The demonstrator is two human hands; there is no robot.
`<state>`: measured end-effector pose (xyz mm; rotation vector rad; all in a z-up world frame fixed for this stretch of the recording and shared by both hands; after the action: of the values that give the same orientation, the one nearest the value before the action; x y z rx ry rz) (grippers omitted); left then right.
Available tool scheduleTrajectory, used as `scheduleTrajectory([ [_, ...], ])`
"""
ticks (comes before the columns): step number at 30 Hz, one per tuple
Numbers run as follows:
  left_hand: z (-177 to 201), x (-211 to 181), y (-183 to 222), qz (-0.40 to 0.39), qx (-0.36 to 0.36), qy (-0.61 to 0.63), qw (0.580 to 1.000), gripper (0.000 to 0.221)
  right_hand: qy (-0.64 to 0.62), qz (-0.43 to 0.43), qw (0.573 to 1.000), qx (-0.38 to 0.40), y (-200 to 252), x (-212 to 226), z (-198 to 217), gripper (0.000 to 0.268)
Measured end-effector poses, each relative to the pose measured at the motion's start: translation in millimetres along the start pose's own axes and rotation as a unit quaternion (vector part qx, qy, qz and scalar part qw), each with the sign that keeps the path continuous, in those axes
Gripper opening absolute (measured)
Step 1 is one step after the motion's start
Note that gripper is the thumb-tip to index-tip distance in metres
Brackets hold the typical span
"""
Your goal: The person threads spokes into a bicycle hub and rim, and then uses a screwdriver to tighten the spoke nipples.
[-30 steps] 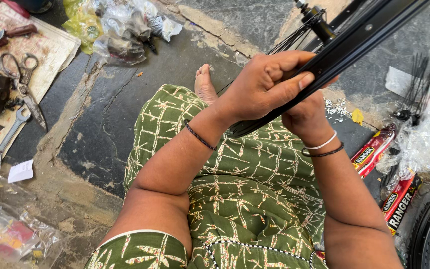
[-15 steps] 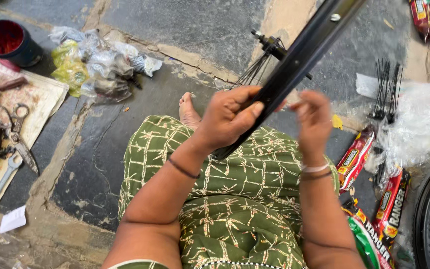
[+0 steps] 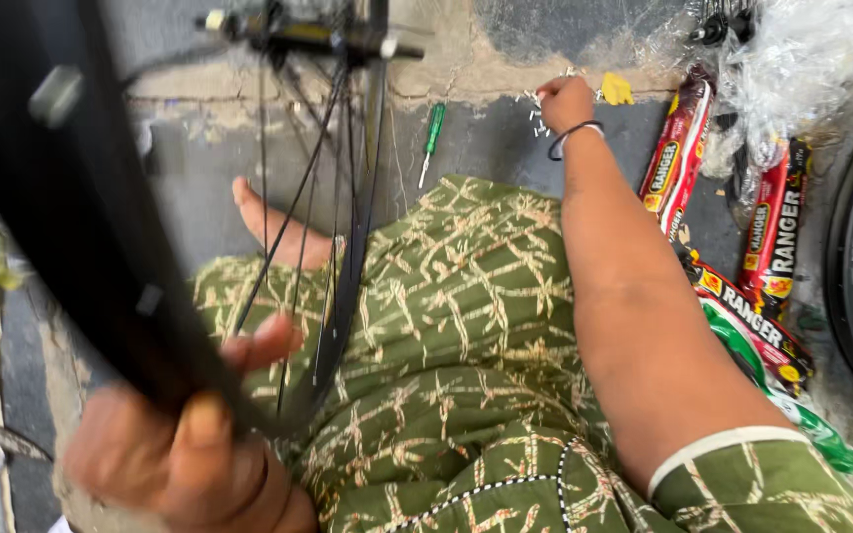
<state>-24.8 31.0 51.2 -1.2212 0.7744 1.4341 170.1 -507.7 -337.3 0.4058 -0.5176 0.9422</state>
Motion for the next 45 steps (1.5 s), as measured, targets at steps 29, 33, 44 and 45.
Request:
scheduleTrajectory([
  [29,-83,9,-48,-0.214,0.200,0.363,0.885,0.036,-0.372,0.001,0.916,0.153,70,153,93,0.016],
  [33,-87,6,-51,-0.237,0.200,0.369,0.876,0.034,-0.285,0.212,0.910,0.213,193,284,202,0.019],
  [44,-97,10,-52,-0.214,0.189,0.422,0.860,0.030,0.085,0.556,0.825,0.047,403,487,289,0.028],
  [45,-96,9,-52,-0.217,0.188,0.420,0.861,0.030,0.085,0.562,0.821,0.055,404,492,286,0.031],
])
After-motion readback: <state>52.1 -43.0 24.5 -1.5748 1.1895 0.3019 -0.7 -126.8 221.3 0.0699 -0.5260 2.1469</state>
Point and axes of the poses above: each hand's wrist, its own y-axis away from the middle knuckle, its own z-axis out of the back of the hand, x = y × z, the point moved 8 cm from there along -y, towards the middle knuckle, and after that the axes turned 15 degrees about -z, right-handed, at the moved point
